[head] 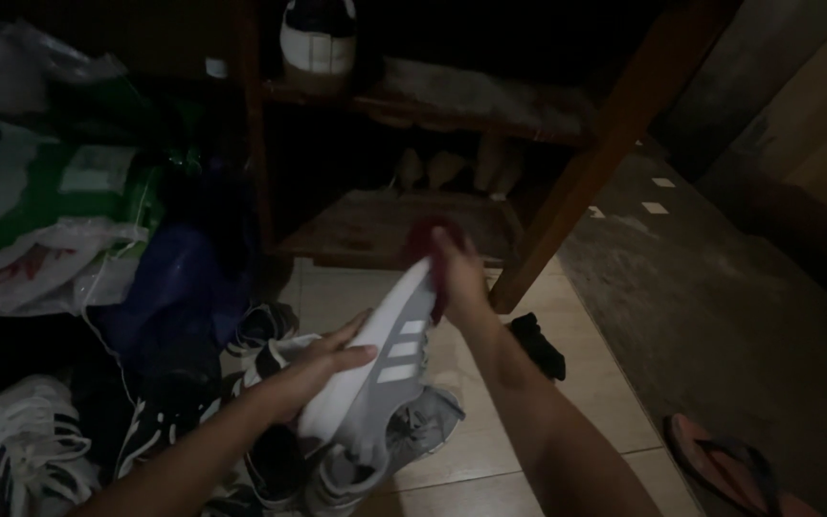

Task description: Wiping and cleaning several pairs of sneakers with a red cloth.

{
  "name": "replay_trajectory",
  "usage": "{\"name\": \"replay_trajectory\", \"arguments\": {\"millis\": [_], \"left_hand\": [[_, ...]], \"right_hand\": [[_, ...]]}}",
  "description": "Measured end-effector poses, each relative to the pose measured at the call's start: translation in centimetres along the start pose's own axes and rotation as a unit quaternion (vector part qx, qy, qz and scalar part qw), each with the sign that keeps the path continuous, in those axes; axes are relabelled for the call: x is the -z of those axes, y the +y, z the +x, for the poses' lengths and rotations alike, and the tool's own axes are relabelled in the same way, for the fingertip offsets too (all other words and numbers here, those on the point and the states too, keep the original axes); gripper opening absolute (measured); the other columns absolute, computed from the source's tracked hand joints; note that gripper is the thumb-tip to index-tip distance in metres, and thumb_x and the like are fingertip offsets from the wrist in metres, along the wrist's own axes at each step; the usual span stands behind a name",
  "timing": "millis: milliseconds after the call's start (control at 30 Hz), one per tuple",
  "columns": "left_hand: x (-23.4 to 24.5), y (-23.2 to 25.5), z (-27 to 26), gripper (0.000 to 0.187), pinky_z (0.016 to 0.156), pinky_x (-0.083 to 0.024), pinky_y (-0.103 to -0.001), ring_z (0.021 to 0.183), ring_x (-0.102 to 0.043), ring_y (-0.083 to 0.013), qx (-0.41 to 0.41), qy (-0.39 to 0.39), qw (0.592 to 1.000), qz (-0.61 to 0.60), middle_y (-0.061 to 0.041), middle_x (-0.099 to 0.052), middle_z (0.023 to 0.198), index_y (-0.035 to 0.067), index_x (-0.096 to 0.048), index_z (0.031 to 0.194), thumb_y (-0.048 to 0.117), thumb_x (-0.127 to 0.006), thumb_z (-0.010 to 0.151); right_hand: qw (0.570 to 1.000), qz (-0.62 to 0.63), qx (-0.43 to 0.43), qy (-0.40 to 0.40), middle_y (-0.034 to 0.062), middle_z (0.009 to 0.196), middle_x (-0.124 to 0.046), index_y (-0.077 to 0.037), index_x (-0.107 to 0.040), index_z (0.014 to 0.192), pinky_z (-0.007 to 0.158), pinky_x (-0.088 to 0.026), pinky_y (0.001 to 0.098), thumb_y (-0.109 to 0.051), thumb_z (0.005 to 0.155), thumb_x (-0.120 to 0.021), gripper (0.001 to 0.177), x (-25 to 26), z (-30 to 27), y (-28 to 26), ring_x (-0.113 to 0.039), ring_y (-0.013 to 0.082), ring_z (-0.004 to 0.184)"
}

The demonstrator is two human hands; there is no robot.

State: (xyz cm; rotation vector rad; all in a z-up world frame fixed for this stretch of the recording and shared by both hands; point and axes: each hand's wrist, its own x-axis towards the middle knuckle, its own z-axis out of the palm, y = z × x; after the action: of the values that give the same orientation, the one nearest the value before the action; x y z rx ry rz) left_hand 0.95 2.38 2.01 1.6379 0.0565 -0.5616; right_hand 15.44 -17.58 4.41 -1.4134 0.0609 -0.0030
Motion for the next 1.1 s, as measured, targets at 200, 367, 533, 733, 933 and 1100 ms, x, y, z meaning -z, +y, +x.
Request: {"name": "replay_trajectory", "arguments": {"millis": [200,367,533,733,933,1100], "left_hand": [[0.6,0.3,2.0,0.092,0.089,-0.06,-0.041,0.113,-0.073,-0.03,-0.037,-0.006,0.999,0.007,-0.012,-0.064,0.142,0.026,-0.017,0.165,0.054,-0.058,0.087],[-1.4,3.2,3.2,0.071,0.082,-0.06,-0.038,0.098,-0.075,-0.0247,-0.147,0.073,0.986,0.036,-0.015,-0.076,0.114,0.002,-0.062,0.131,0.05,-0.079,0.081],[-1.2,7.4,0.6,0.051,0.069,-0.06,-0.036,0.073,-0.076,-0.0209,-0.132,0.181,0.969,0.108,-0.009,-0.078,0.087,0.001,-0.075,0.105,0.04,-0.088,0.075],[-0.3,3.8,3.1,0.033,0.068,-0.056,-0.039,0.073,-0.073,-0.0261,-0.16,0.208,0.953,0.151,-0.017,-0.077,0.086,0.002,-0.074,0.111,0.028,-0.076,0.091],[2.9,-1.2,6.5,0.038,0.084,-0.054,-0.036,0.099,-0.071,-0.0229,-0.25,0.257,0.929,0.087,-0.01,-0.075,0.113,0.008,-0.069,0.128,0.017,-0.069,0.091],[4.9,-2.6,6.3,0.034,0.085,-0.062,-0.042,0.096,-0.079,-0.0313,-0.052,0.193,0.955,0.218,-0.021,-0.082,0.111,-0.006,-0.077,0.123,0.01,-0.058,0.098]], "right_hand": [[0.98,0.171,-0.062,-0.08,0.0138,0.103,-0.072,-0.008,-0.068,0.12,0.088,-0.056,0.0498,-0.054,0.085,-0.069,0.058,0.3,-1.6,-1.3,-0.069,0.0312,0.094],[0.987,0.071,0.121,-0.076,0.0088,0.096,-0.07,-0.001,-0.071,0.11,0.078,-0.054,0.0421,-0.043,0.091,-0.079,0.047,-2.7,-2.1,-0.9,-0.065,0.0227,0.085],[0.964,0.009,0.249,-0.093,0.0071,0.093,-0.073,0.001,-0.072,0.108,0.07,-0.055,0.0347,-0.043,0.093,-0.079,0.047,-4.1,-3.5,-2.7,-0.066,0.0177,0.079],[0.987,0.038,0.155,0.002,0.0093,0.11,-0.075,-0.003,-0.067,0.125,0.081,-0.058,0.0353,-0.047,0.088,-0.077,0.058,-4.4,-2.3,-4.7,-0.07,0.0204,0.092],[0.946,-0.163,0.281,-0.018,0.0173,0.123,-0.075,-0.001,-0.07,0.128,0.096,-0.058,0.0375,-0.038,0.097,-0.077,0.05,-4.2,-2.4,2.3,-0.069,0.0259,0.11],[0.885,-0.194,0.369,-0.209,0.0156,0.131,-0.068,0.0,-0.064,0.135,0.1,-0.053,0.0359,-0.03,0.101,-0.073,0.047,-5.5,-6.4,5.4,-0.066,0.0251,0.117]]}}
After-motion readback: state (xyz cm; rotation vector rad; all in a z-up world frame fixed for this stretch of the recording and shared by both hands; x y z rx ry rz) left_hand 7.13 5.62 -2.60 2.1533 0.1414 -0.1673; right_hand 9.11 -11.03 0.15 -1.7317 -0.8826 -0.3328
